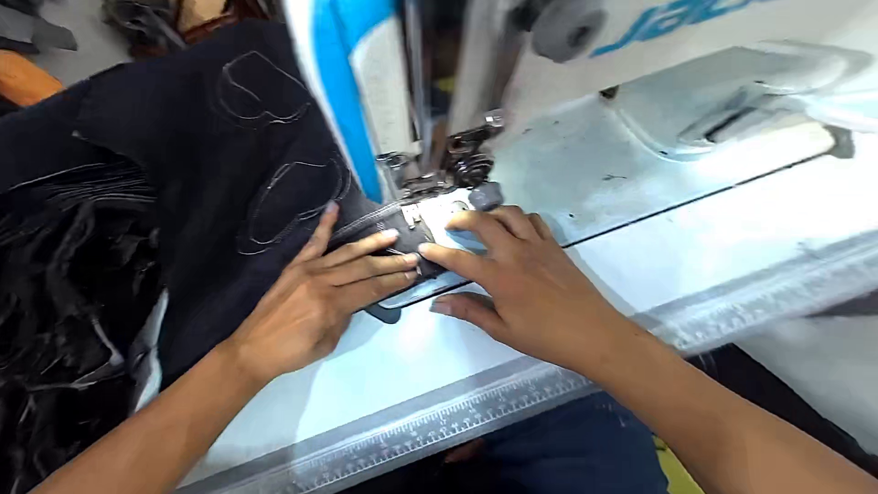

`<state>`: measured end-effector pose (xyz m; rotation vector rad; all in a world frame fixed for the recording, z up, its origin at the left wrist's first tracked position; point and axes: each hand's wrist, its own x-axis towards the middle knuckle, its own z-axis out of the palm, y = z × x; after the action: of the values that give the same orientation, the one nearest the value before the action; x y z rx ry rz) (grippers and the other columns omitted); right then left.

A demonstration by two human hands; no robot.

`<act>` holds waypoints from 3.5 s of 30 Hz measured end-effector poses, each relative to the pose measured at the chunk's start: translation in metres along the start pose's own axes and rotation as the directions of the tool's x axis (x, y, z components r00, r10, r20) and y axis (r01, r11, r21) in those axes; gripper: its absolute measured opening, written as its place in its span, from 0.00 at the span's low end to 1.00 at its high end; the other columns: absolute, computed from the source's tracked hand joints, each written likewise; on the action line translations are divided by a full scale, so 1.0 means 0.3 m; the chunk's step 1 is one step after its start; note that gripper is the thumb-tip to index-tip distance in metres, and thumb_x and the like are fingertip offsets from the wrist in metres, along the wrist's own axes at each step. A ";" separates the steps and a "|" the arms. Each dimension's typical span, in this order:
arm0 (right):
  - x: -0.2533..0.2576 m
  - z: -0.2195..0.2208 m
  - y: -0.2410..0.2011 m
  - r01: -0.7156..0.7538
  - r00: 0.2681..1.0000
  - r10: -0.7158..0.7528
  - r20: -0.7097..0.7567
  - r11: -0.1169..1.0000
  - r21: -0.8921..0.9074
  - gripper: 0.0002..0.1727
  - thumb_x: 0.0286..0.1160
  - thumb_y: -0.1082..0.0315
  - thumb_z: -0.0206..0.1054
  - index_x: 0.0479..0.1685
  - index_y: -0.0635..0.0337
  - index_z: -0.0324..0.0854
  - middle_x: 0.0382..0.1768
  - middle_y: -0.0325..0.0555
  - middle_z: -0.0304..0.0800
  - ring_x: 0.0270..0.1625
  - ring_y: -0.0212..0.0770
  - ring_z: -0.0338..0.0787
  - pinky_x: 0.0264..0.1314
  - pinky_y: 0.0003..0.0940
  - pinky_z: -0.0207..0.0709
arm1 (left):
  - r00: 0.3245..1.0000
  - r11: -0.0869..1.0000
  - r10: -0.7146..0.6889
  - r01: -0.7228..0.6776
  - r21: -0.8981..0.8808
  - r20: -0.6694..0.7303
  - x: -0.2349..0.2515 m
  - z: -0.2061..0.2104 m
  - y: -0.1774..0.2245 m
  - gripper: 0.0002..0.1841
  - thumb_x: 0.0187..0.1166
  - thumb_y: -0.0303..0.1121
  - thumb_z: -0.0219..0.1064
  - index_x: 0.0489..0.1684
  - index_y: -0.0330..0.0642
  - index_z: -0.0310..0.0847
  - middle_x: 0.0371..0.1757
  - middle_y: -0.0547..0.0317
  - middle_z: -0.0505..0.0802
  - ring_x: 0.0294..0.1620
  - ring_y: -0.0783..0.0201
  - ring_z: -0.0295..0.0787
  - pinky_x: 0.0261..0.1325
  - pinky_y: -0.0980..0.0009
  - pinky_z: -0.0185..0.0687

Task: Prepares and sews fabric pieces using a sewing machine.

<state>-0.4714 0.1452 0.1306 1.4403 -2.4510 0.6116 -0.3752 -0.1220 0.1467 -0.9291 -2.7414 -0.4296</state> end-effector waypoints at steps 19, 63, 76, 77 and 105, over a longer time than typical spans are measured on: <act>0.007 0.015 0.020 -0.011 1.000 0.011 -0.025 1.000 -0.001 0.35 0.73 0.27 0.53 0.67 0.35 0.89 0.70 0.45 0.83 0.69 0.53 0.80 0.59 0.52 0.72 | 0.890 0.892 0.271 -0.376 0.251 0.368 -0.027 -0.189 -0.380 0.43 0.83 0.71 0.27 0.91 0.62 0.64 0.93 0.63 0.66 0.95 0.47 0.51 0.90 0.30 0.39; -0.066 -0.012 0.030 0.276 0.961 -0.276 -0.007 0.958 0.081 0.19 0.87 0.51 0.52 0.65 0.25 0.87 0.68 0.37 0.86 0.67 0.45 0.85 0.56 0.46 0.80 | 0.834 0.851 -0.470 0.515 0.103 -0.290 -0.082 0.129 0.432 0.19 0.87 0.36 0.53 0.63 0.64 0.89 0.73 0.67 0.89 0.85 0.41 0.72 0.76 0.14 0.48; -0.188 -0.050 0.027 0.504 0.863 -0.505 -0.003 0.863 0.030 0.24 0.85 0.36 0.51 0.64 0.35 0.83 0.72 0.36 0.84 0.63 0.46 0.83 0.57 0.42 0.74 | 0.860 0.865 -0.458 0.490 0.113 -0.224 0.037 0.055 0.313 0.10 0.80 0.48 0.65 0.39 0.63 0.94 0.38 0.74 0.94 0.50 0.66 0.92 0.65 0.52 0.79; -0.191 -0.051 0.027 0.510 0.860 -0.510 -0.005 0.860 0.026 0.24 0.86 0.37 0.50 0.64 0.36 0.83 0.75 0.33 0.83 0.66 0.45 0.83 0.58 0.42 0.73 | 0.875 0.873 -0.424 0.463 0.152 -0.235 0.034 0.056 0.321 0.10 0.82 0.44 0.63 0.38 0.63 0.94 0.38 0.72 0.94 0.50 0.64 0.92 0.65 0.50 0.79; 0.066 0.003 0.177 0.348 0.936 -0.347 -0.066 0.937 0.008 0.27 0.79 0.34 0.55 0.60 0.35 0.91 0.62 0.26 0.91 0.68 0.36 0.83 0.62 0.39 0.75 | 0.912 0.867 -0.398 0.409 0.286 -0.098 0.104 0.049 0.026 0.48 0.64 0.83 0.51 0.75 0.60 0.83 0.72 0.53 0.86 0.79 0.44 0.75 0.74 0.25 0.64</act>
<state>-0.5274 0.1522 0.1254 1.7761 -2.0725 0.5926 -0.3963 -0.0938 0.1437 -0.2648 -2.8511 -0.0792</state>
